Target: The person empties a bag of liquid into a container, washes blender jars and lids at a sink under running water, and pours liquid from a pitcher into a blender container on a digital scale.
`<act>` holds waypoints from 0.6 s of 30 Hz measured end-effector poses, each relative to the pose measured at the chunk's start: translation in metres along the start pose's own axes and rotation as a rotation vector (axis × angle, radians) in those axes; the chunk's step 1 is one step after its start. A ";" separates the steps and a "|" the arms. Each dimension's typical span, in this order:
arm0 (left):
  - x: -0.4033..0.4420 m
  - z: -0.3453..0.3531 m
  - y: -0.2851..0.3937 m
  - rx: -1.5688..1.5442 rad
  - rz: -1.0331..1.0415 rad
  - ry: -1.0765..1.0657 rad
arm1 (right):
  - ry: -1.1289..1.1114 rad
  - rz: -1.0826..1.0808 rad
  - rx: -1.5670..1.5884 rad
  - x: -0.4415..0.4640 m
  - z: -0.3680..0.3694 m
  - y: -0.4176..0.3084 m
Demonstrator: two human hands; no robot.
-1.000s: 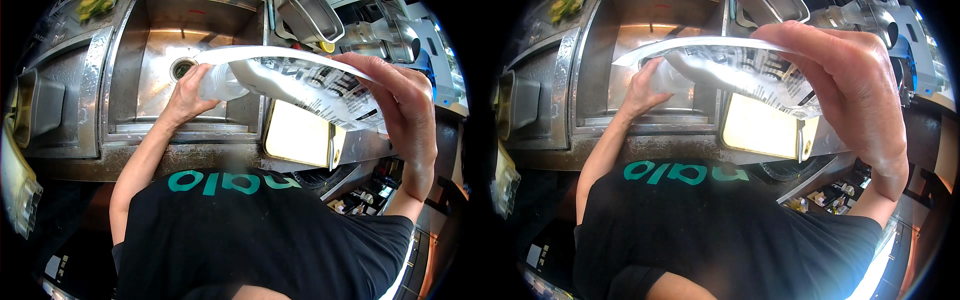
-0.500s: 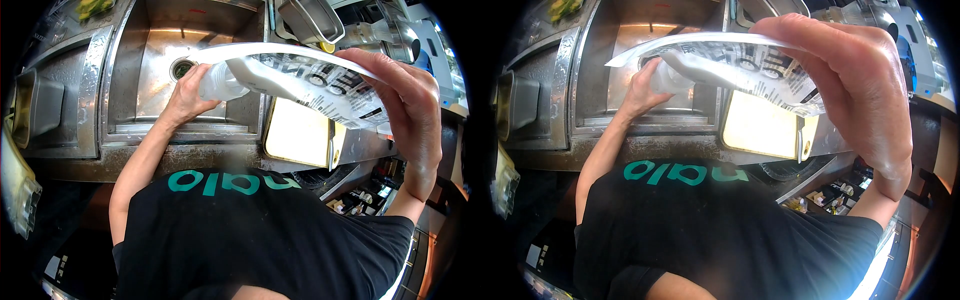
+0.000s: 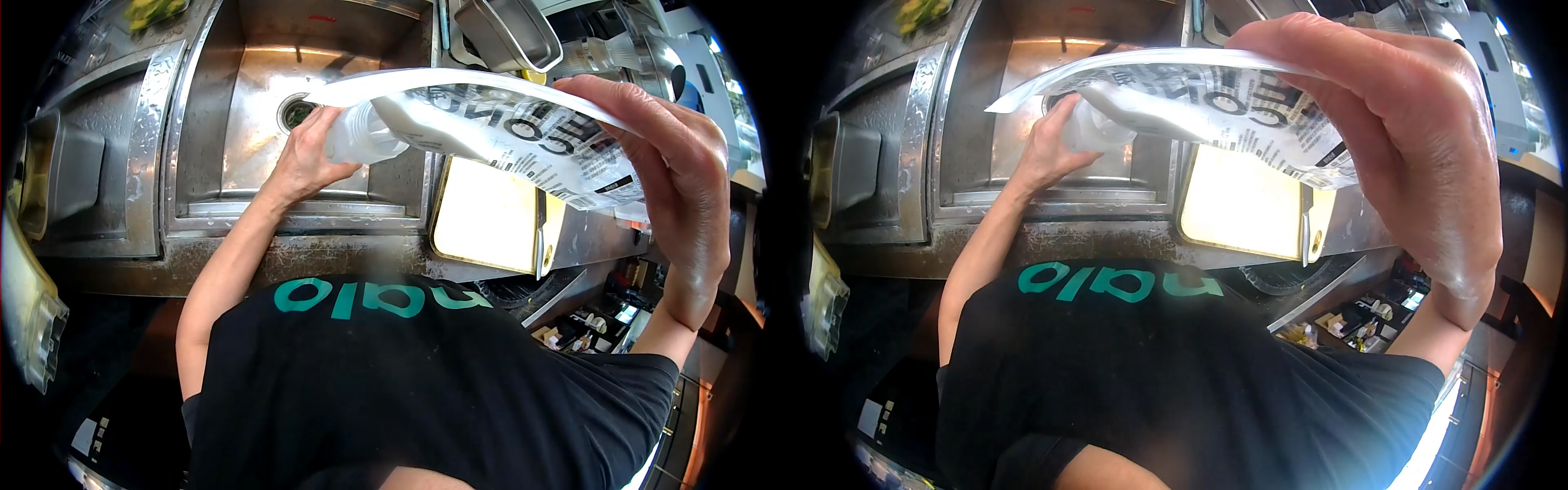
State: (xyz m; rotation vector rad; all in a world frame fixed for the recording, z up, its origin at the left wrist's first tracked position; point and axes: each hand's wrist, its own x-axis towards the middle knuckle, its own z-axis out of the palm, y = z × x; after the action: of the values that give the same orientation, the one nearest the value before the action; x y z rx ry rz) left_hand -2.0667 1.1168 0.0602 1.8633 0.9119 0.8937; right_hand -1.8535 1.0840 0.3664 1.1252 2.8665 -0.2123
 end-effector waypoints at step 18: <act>0.001 -0.004 -0.001 0.010 0.018 0.000 | -0.045 0.032 -0.030 0.004 -0.013 -0.005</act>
State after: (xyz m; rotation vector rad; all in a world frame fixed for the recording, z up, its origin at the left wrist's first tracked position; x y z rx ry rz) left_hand -2.0692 1.1197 0.0609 1.8826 0.9024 0.9017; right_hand -1.8596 1.0852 0.3791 1.1447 2.8011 -0.1895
